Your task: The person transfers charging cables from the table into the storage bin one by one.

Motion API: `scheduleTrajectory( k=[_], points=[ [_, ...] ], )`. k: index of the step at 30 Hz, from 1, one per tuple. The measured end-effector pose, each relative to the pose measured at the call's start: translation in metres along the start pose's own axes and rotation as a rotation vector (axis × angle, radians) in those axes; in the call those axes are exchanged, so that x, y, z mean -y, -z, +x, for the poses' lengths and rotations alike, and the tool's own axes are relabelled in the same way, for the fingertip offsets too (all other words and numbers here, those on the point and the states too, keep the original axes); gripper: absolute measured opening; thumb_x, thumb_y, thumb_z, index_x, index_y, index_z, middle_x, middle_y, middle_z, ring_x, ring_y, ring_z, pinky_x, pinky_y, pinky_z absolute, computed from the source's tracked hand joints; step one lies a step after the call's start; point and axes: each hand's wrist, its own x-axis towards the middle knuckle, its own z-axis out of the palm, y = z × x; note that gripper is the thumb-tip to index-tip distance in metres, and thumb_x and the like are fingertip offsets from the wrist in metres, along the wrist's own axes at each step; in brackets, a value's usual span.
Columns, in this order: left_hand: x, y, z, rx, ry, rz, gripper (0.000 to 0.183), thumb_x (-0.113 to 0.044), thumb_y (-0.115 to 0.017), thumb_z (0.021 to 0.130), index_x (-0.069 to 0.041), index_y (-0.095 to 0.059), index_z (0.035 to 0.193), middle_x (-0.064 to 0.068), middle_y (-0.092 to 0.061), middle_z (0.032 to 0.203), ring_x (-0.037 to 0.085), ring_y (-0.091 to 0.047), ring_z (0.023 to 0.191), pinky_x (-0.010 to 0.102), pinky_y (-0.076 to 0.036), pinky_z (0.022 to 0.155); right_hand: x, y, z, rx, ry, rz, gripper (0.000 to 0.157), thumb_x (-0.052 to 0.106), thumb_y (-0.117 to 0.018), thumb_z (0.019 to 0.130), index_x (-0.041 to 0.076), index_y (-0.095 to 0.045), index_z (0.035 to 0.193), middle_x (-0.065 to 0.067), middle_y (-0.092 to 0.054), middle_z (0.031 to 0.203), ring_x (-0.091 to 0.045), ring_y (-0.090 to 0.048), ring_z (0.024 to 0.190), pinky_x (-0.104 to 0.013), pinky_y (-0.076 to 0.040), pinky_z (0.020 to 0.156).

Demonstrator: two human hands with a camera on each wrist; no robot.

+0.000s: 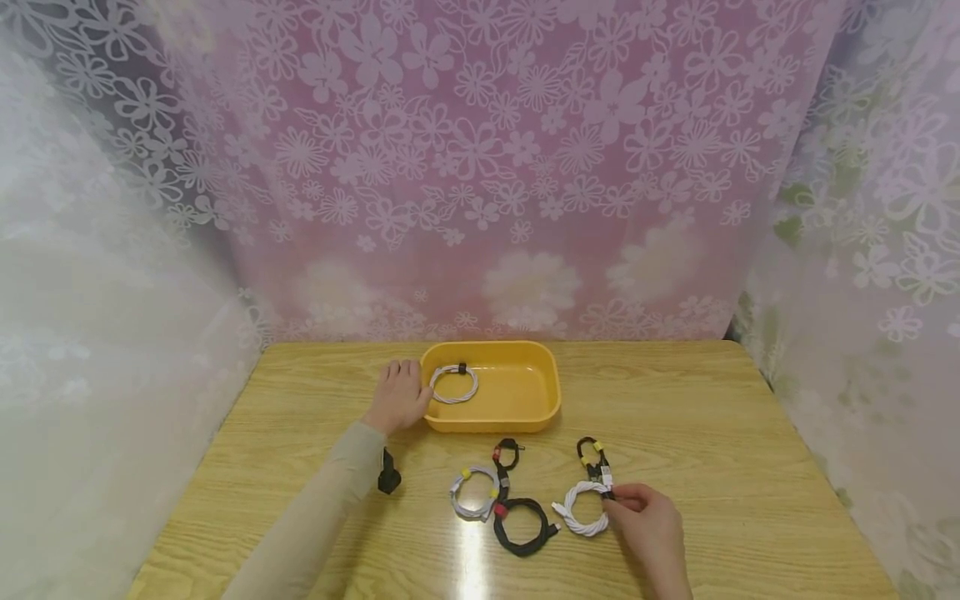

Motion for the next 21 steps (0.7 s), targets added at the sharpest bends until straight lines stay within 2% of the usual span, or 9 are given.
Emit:
scheduleTrajectory(
  k=[7, 21],
  points=[
    [-0.0012, 0.0015, -0.0011, 0.011, 0.008, -0.001, 0.025, -0.029, -0.037, 0.101, -0.006, -0.047, 0.102, 0.015, -0.048, 0.106, 0.033, -0.041, 0.097, 0.047, -0.033, 0.097, 0.0001, -0.0007, -0.0003, -0.014, 0.011, -0.054, 0.027, 0.015, -0.077, 0.082, -0.002, -0.072, 0.103, -0.003, -0.071, 0.082, -0.008, -0.061, 0.072, -0.024, -0.043, 0.064],
    [-0.0011, 0.0007, -0.0014, 0.006, 0.004, 0.001, 0.025, -0.028, -0.036, 0.102, -0.006, -0.047, 0.102, 0.016, -0.048, 0.106, 0.033, -0.042, 0.099, 0.048, -0.032, 0.099, 0.002, -0.0021, -0.0024, -0.019, 0.02, -0.062, 0.026, 0.013, -0.076, 0.082, -0.003, -0.072, 0.103, -0.005, -0.073, 0.082, -0.011, -0.064, 0.075, -0.023, -0.043, 0.067]
  ],
)
